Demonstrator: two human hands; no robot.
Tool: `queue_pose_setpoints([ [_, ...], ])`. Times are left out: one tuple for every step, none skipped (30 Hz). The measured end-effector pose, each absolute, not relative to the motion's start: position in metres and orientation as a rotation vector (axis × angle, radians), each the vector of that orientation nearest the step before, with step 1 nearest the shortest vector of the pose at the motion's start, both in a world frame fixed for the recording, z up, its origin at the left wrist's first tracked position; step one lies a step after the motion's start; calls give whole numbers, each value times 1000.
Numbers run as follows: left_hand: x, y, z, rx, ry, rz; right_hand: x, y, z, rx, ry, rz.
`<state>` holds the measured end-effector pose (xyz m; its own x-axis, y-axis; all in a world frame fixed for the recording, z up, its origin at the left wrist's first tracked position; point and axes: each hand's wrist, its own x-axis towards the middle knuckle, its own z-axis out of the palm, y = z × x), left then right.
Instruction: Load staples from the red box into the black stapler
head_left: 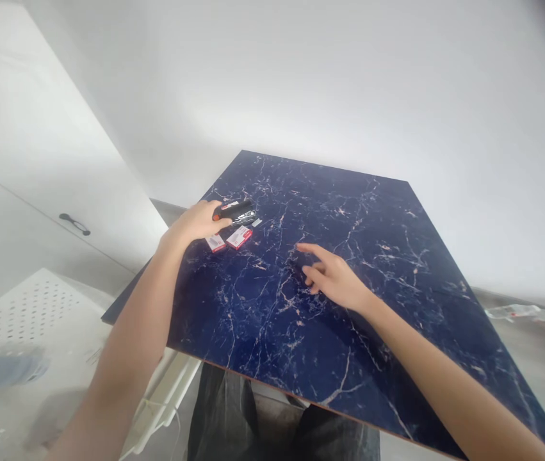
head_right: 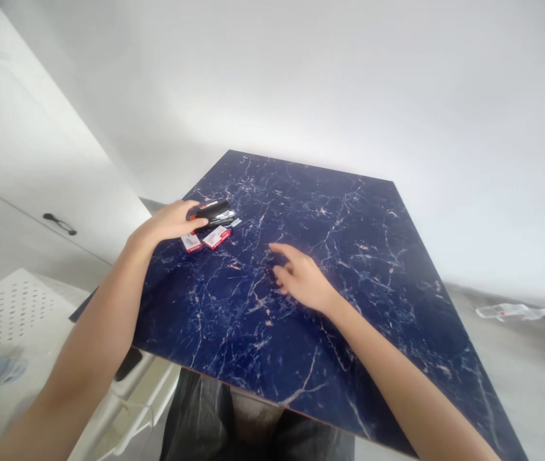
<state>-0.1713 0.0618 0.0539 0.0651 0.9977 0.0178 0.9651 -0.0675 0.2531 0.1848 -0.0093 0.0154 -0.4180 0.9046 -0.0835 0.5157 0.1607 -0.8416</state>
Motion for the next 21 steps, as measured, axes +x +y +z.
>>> queue_pose_setpoints([
  [-164,61,54,2234,2014,404,202,-21,16,-1348,-2036,1131],
  [-154,59,53,2314,2005,522,218,-29,16,-1343,-2080,1045],
  [-144,58,52,2392,1985,614,233,-35,13,-1357,-2121,933],
  [-134,56,50,2455,1962,672,245,-39,10,-1383,-2117,816],
  [-125,55,47,2497,1940,684,255,-40,6,-1405,-2092,720],
  [-118,54,44,2522,1923,655,262,-40,1,-1420,-2056,648],
  [-113,53,39,2546,1903,600,267,-38,-4,-1428,-2019,600],
  [-110,53,34,2575,1873,530,269,-37,-8,-1425,-1996,576],
  [-108,54,28,2611,1839,459,270,-36,-11,-1414,-1987,565],
  [-109,56,22,2651,1809,399,270,-35,-14,-1397,-1993,562],
  [-110,59,17,2690,1787,357,269,-34,-15,-1377,-2012,562],
  [-111,61,13,2721,1777,336,267,-34,-15,-1357,-2039,563],
  [-112,64,9,2738,1780,335,266,-35,-15,-1340,-2067,562],
  [-112,67,7,2741,1793,346,265,-36,-14,-1326,-2094,560],
  [-112,70,5,2737,1805,361,264,-37,-13,-1317,-2118,556],
  [-112,72,4,2732,1813,376,264,-38,-12,-1310,-2137,553],
  [-111,74,3,2727,1823,390,264,-39,-11,-1306,-2148,551],
  [-110,75,2,2721,1838,405,263,-39,-11,-1301,-2153,552],
  [-110,77,2,2714,1855,419,264,-40,-11,-1296,-2156,552],
  [-109,77,1,2707,1871,432,264,-40,-11,-1294,-2160,552],
  [-109,78,1,2698,1886,442,264,-40,-11,-1292,-2163,551],
])
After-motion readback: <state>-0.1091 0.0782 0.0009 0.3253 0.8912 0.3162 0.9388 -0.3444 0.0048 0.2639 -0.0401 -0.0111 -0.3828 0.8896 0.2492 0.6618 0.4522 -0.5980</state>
